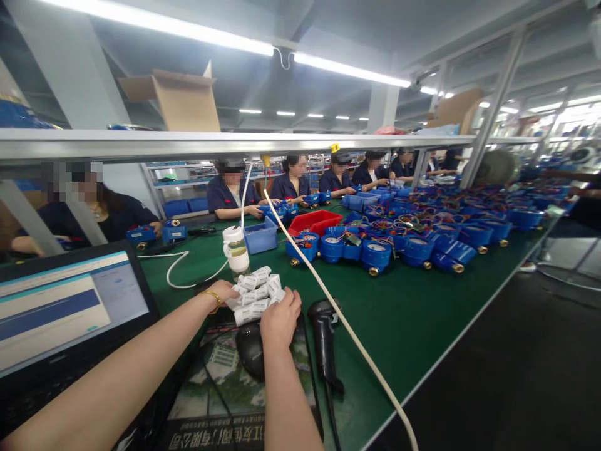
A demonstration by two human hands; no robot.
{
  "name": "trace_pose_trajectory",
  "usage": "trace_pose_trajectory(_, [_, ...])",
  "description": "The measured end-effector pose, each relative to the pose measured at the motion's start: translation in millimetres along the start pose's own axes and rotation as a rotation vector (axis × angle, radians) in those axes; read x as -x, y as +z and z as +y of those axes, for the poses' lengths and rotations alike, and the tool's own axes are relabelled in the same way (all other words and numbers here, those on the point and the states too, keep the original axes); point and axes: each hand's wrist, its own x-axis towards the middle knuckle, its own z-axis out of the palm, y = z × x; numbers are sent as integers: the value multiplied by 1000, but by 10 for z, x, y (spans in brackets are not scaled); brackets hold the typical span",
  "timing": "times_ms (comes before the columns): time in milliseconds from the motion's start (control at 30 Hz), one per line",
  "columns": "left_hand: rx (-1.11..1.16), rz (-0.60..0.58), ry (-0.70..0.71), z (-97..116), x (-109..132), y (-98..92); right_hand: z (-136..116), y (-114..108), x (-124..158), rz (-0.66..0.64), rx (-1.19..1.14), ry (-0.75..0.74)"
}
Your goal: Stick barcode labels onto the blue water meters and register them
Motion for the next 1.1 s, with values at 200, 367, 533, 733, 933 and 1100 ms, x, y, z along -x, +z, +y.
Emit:
trace_pose_trajectory(200, [300, -53, 33, 9, 52, -210, 0, 24, 4, 23, -25, -22])
trace_pose_trajectory(367, [405, -47, 146, 36, 191, -426, -19, 1, -3, 35, -76, -78])
trace_pose_trajectory(533, [278, -30, 206, -9, 276, -524, -12, 7, -11, 41, -112, -137])
trace_pose_trajectory(733, [-76, 137, 208, -48, 169, -485, 12, 22, -22, 49, -129, -166])
trace_pose_trajectory(933, [-309, 139, 293, 249, 39, -196, 15, 13, -20, 45, -166, -166])
trace_pose_trajectory(1100, [-369, 190, 279, 358, 48, -88, -3, -24, -32, 25, -239, -118])
